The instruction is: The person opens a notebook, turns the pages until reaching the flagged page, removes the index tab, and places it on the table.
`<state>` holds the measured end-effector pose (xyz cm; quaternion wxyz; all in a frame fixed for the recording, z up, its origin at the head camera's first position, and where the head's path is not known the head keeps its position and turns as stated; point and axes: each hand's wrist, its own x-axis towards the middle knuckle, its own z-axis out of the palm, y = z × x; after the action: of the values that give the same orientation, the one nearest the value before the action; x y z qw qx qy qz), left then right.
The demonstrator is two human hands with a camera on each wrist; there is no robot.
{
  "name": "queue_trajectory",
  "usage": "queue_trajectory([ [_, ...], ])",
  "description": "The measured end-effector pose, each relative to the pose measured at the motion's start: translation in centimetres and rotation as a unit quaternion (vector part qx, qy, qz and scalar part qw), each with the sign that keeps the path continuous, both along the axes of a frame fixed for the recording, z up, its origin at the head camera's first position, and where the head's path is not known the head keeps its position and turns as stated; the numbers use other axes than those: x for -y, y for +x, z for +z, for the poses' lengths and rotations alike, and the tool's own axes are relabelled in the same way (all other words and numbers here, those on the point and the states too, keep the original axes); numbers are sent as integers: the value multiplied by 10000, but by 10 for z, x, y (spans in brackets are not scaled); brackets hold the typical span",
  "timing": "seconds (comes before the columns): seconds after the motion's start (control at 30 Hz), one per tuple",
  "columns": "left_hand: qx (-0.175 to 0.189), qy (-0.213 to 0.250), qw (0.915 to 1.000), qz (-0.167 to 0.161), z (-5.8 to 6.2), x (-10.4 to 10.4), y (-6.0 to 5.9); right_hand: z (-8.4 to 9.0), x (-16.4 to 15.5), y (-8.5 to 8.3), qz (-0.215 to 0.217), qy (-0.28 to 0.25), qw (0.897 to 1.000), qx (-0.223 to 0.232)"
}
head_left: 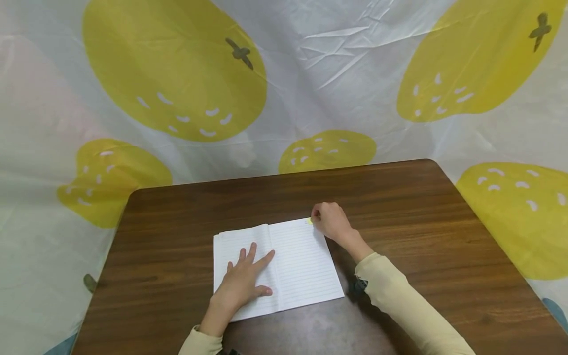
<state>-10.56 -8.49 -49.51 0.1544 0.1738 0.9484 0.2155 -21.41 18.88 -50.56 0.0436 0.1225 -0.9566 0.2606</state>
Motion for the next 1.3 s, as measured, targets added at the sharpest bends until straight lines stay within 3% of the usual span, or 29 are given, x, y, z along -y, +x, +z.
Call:
queue_trajectory([
  [0.23,-12,2,10000,11,-2,0,-1,-2,-1,5,84,-165,9988,-446],
  [0.63,-19,-66,10000,32,2,-2,1,16,-16,7,-402,-636,9955,571],
  [0.83,9,-76,10000,41,-1,-2,0,17,-41,-1,-650,-217,9966,459],
  [1.0,24,-75,10000,40,-3,-1,-2,9,-59,-8,-831,48,9957,402],
  [1.3,82,-13,9999,73,-4,0,-2,-2,-67,-11,-1253,287,9913,277],
])
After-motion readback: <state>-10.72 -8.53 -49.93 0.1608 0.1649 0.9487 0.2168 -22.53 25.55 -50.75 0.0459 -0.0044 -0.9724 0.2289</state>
